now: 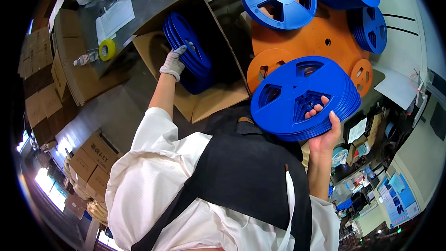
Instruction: The person packs blue plastic spools into a cardboard box. They pick up the spools from a stack on a table, inspect them briefly, and place them vertically into the box. The person continues this process, filling the box with spools until it is full.
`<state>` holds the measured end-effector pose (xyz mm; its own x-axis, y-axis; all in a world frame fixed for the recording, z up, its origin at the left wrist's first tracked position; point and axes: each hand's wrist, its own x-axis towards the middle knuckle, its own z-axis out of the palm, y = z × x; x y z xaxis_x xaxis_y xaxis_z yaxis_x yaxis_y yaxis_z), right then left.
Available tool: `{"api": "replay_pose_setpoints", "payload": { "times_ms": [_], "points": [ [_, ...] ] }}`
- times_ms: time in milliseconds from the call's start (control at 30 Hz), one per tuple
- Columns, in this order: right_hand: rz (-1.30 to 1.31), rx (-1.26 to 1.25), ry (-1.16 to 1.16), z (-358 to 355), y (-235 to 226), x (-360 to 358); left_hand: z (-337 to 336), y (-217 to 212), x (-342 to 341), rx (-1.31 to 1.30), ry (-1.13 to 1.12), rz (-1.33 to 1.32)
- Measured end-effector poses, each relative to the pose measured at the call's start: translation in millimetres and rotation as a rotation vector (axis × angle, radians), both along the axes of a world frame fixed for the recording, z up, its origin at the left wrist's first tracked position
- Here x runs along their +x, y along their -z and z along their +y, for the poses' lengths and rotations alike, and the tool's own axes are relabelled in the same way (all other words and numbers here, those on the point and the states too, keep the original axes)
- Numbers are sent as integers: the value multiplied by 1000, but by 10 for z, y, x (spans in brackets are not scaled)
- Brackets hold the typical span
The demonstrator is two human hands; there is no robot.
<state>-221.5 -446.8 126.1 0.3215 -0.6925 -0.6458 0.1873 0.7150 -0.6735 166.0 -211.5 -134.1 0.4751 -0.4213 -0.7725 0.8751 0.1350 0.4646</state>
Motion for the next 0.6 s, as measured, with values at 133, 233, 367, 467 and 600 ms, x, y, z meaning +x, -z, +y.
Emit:
{"api": "replay_pose_setpoints", "payload": {
  "times_ms": [133, 233, 367, 467, 600],
  "points": [
    [17, 5, 2, -144, 9, 12, -117, 356, 159, -72, 46, -77],
    [36, 3, -2, -198, 27, 16, -185, 449, 183, -97, 53, -90],
    [62, 9, -12, -258, 52, 27, -340, 421, 105, -34, 60, -29],
    [45, 12, -15, -291, 66, 22, -366, 509, 111, -35, 111, -10],
    [43, 15, -57, -278, 61, 43, -242, 739, 25, 235, 73, -8]
  ]
}}
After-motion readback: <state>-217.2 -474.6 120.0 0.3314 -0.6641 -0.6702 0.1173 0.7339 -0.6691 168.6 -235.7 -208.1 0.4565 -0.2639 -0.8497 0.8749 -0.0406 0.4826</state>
